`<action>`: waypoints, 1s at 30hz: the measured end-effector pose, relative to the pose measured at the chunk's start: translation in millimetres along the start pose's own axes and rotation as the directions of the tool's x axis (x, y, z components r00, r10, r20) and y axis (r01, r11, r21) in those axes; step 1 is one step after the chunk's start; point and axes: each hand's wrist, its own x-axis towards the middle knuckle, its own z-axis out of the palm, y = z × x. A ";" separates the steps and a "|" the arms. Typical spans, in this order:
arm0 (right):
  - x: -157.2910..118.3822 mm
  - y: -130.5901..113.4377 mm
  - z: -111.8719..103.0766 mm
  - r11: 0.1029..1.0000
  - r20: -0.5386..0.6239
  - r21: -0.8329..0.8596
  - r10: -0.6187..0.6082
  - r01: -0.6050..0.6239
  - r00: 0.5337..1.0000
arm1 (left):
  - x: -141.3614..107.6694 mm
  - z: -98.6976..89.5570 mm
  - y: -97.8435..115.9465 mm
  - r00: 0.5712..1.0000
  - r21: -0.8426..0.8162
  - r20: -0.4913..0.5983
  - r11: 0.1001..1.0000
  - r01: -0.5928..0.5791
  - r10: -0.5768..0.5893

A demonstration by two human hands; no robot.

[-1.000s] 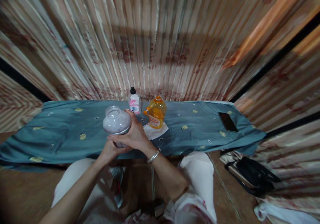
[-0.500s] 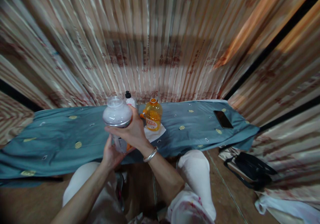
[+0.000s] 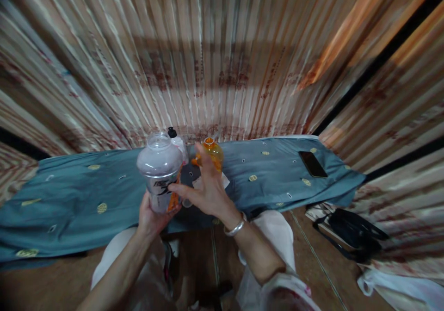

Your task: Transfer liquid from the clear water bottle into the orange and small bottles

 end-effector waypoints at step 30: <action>6.6 140.4 -33.5 0.910 -0.110 -0.409 0.021 -0.065 0.994 | 14.4 -32.0 9.1 0.983 0.101 -0.170 0.994 -0.046 0.063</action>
